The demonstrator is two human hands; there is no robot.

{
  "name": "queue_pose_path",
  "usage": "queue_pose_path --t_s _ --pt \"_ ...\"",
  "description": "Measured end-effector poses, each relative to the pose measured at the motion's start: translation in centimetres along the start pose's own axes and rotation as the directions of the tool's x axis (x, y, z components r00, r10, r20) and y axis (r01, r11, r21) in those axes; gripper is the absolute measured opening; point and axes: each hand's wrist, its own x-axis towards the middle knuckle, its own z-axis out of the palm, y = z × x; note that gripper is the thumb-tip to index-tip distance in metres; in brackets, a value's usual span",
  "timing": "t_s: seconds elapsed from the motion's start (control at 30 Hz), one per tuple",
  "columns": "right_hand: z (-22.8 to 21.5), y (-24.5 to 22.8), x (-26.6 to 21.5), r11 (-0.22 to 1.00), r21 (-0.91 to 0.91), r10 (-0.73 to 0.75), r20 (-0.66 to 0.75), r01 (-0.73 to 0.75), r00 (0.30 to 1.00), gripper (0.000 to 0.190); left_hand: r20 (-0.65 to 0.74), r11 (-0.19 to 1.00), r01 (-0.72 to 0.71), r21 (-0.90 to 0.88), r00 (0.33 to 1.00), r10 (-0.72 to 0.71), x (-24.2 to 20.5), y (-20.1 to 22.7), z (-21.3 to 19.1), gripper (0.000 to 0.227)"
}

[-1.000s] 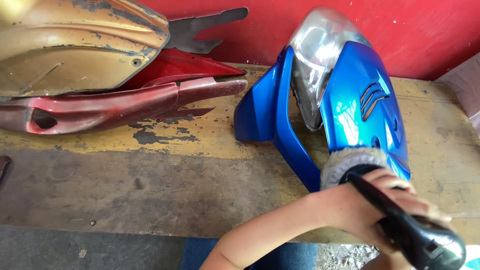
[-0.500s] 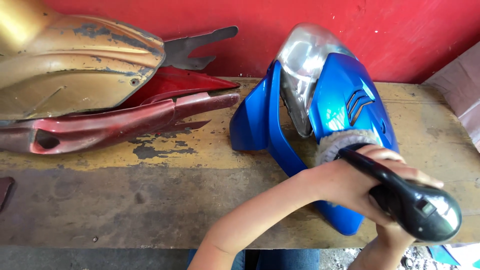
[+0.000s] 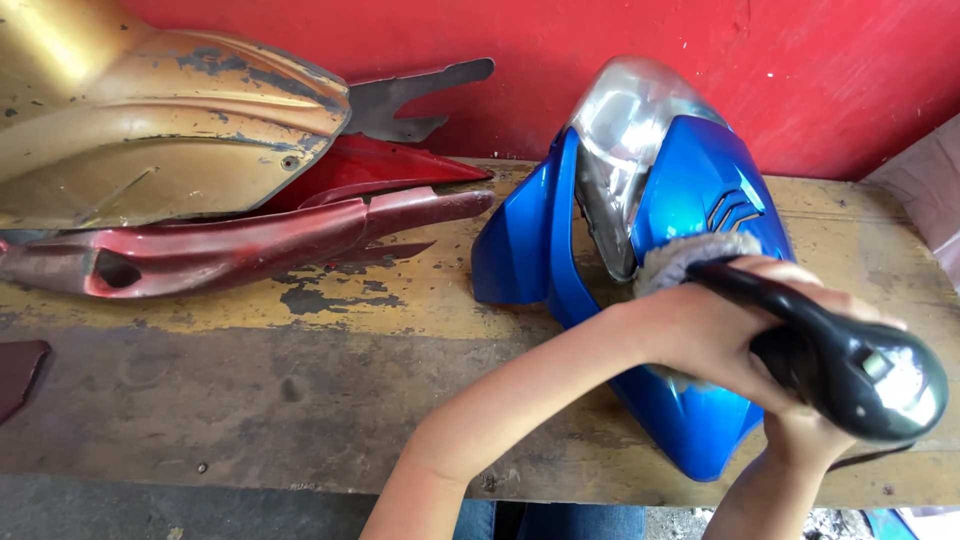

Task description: The person uses a handheld electric polisher with a buffing pad to polish the surface of a blue motorcycle fairing. They move the tool across the curved plastic bodywork, working on different sections of the part while it rests on a wooden table.

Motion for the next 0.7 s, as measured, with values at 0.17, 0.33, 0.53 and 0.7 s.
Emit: queue_pose_path --t_s 0.17,0.33,0.53,0.7 --pt "0.2 -1.2 0.1 0.99 -0.054 0.129 0.044 -0.127 0.991 0.054 -0.081 0.988 -0.005 0.157 0.997 0.018 -1.7 0.9 -0.8 0.091" --pt "3.0 -3.9 1.9 0.995 -0.095 0.051 0.184 -0.034 0.982 0.045 -0.006 0.997 0.007 0.074 1.0 -0.007 -1.3 1.3 -1.5 0.086" --pt "5.9 -5.1 7.4 1.0 0.014 -0.011 0.232 0.008 0.973 0.049 0.219 0.958 0.28 0.058 0.933 -0.286 0.3 -3.0 -2.1 0.067" --pt "7.4 -7.1 7.4 0.997 0.063 0.039 0.235 -0.055 0.971 0.038 0.142 0.972 0.226 0.07 0.962 -0.234 -0.5 -1.5 -2.3 0.083"
